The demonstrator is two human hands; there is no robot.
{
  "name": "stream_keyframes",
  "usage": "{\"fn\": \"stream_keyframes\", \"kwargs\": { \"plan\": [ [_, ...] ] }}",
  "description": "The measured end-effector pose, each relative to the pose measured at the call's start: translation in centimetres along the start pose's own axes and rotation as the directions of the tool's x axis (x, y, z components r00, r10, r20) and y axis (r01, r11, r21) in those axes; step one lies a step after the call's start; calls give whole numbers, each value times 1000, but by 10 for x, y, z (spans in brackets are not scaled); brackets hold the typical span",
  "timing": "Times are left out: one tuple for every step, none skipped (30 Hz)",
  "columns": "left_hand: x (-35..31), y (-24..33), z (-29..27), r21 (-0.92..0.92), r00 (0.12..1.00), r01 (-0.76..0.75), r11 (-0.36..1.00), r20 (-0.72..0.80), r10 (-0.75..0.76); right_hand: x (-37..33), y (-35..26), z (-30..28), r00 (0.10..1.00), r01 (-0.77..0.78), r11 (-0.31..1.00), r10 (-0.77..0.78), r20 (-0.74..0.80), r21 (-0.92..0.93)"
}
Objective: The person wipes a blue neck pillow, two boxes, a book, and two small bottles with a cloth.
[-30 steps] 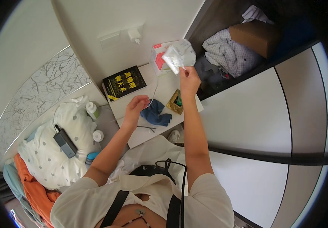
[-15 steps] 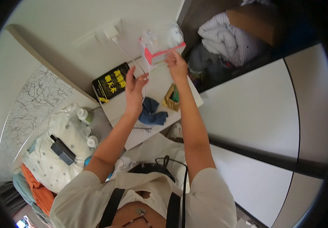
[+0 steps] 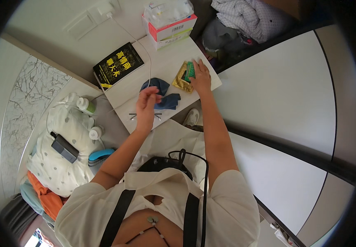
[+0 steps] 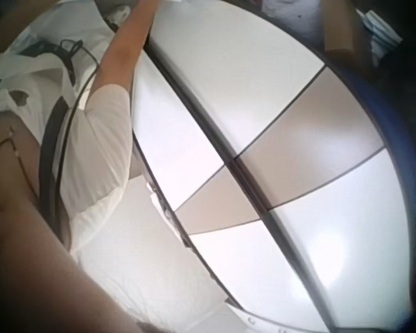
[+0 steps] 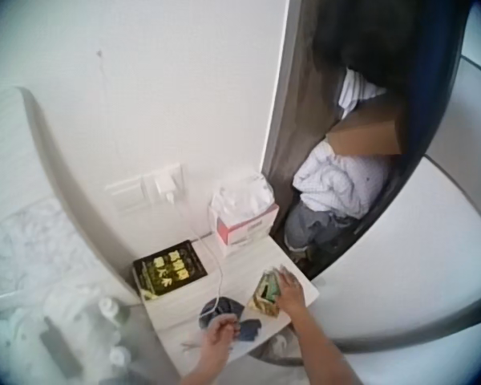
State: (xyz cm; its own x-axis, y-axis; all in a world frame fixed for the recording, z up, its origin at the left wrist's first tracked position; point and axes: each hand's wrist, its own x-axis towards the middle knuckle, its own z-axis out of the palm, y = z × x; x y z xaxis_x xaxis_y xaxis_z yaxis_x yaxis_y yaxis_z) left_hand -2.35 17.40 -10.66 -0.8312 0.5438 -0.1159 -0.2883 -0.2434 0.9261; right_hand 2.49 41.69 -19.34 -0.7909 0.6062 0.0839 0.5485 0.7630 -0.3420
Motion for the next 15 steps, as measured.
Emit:
{"fn": "stream_keyframes", "kwargs": {
  "plan": [
    [0,-6,1,45,997,41,998,59,-43,4,0,1,999,28,995,-24,44,-94],
    [1,-12,2,91,989,78,993,116,-88,7,0,0,995,61,980,-45,89,-187],
    [3,-22,2,157,980,97,983,159,-122,9,-1,-3,992,32,985,-11,128,-168],
    [5,-32,2,167,975,130,977,159,-156,12,-3,-7,986,1,989,24,168,-150],
    [8,-37,4,176,969,162,971,159,-191,13,-3,-11,976,-31,990,59,207,-135],
    [11,-42,6,185,961,195,963,160,-225,12,-3,-13,980,-39,993,59,189,-108],
    [16,-46,9,154,942,295,943,117,-314,11,-2,-16,983,-48,996,61,171,-81],
    [21,-49,13,117,912,391,913,80,-402,10,0,-18,986,-57,997,65,151,-56],
    [25,-50,17,78,872,482,872,47,-487,9,4,-16,991,-71,997,66,113,40],
    [29,-53,18,11,854,517,856,57,-517,8,10,-11,995,-80,987,70,74,137],
    [31,-55,20,-57,835,550,834,70,-546,6,16,-6,996,-84,969,78,36,231],
    [34,-58,22,-123,815,580,805,86,-573,6,22,-3,996,-86,954,82,29,287],
    [38,-61,23,-142,811,585,799,103,-576,6,28,1,996,-88,936,86,21,342],
    [42,-65,23,-160,808,590,792,118,-578,5,30,2,996,-87,914,88,16,397],
    [45,-68,23,-179,804,594,784,132,-580,4,30,5,993,-117,920,108,46,375]
  ]
}}
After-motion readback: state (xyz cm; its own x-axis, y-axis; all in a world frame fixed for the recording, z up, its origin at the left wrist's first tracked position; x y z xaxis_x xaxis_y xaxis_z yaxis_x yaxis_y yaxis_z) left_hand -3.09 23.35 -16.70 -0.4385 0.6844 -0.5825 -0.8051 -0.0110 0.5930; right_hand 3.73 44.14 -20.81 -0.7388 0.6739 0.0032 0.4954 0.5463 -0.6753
